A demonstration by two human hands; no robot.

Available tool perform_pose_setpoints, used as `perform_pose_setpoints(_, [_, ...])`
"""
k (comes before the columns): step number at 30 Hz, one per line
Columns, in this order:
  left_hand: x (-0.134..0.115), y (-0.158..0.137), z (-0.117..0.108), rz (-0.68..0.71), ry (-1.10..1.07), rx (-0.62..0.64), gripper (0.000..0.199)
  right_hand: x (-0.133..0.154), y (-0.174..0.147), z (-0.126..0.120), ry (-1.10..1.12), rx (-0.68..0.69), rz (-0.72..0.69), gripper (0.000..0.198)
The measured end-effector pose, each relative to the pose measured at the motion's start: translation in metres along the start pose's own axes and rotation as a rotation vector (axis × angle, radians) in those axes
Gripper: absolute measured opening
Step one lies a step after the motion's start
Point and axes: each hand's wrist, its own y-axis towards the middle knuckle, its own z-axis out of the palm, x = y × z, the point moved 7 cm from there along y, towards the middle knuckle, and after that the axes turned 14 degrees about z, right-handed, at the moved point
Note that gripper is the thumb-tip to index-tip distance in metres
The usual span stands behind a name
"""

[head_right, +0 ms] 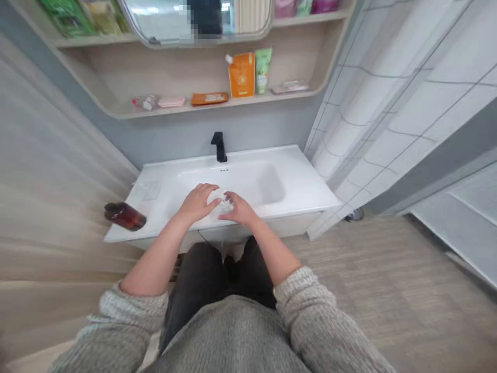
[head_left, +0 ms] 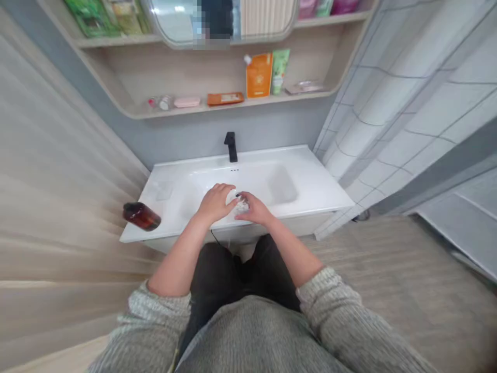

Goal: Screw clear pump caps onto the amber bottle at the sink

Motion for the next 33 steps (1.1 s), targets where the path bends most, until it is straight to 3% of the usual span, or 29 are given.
perform_pose_setpoints(3, [-0.004, 0.007, 0.007, 0.042, -0.093, 0.149, 0.043, -0.001, -0.001, 0.000, -0.002, -0.005, 0.006, 0.110])
perform_pose_setpoints(6, [-0.001, 0.012, 0.005, -0.045, -0.076, 0.194, 0.028, -0.002, -0.002, 0.000, -0.007, -0.013, 0.004, 0.111])
perform_pose_setpoints(8, [0.004, 0.013, -0.003, -0.147, -0.022, 0.153, 0.019, -0.002, -0.002, 0.000, -0.011, -0.017, -0.002, 0.111])
perform_pose_setpoints(11, [0.014, 0.008, -0.020, -0.288, 0.025, 0.035, 0.025, -0.002, -0.002, 0.000, -0.019, -0.028, 0.000, 0.111])
perform_pose_setpoints(14, [0.024, 0.002, -0.027, -0.337, -0.040, -0.025, 0.027, -0.002, -0.002, -0.001, -0.021, -0.035, 0.005, 0.110])
perform_pose_setpoints(22, [0.051, -0.016, -0.012, -0.537, -0.291, -0.143, 0.023, 0.002, -0.002, -0.002, -0.025, -0.029, 0.002, 0.103])
perform_pose_setpoints(24, [0.052, -0.021, -0.009, -0.532, -0.313, -0.180, 0.024, 0.003, -0.002, -0.003, -0.026, -0.033, 0.010, 0.102])
perform_pose_setpoints(28, [0.063, -0.050, -0.007, -0.537, -0.324, -0.323, 0.025, 0.002, -0.003, -0.005, -0.022, -0.058, 0.046, 0.105])
perform_pose_setpoints(33, [0.097, -0.124, 0.003, -0.769, -0.349, -0.466, 0.026, -0.001, -0.002, -0.007, -0.007, -0.088, 0.077, 0.106])
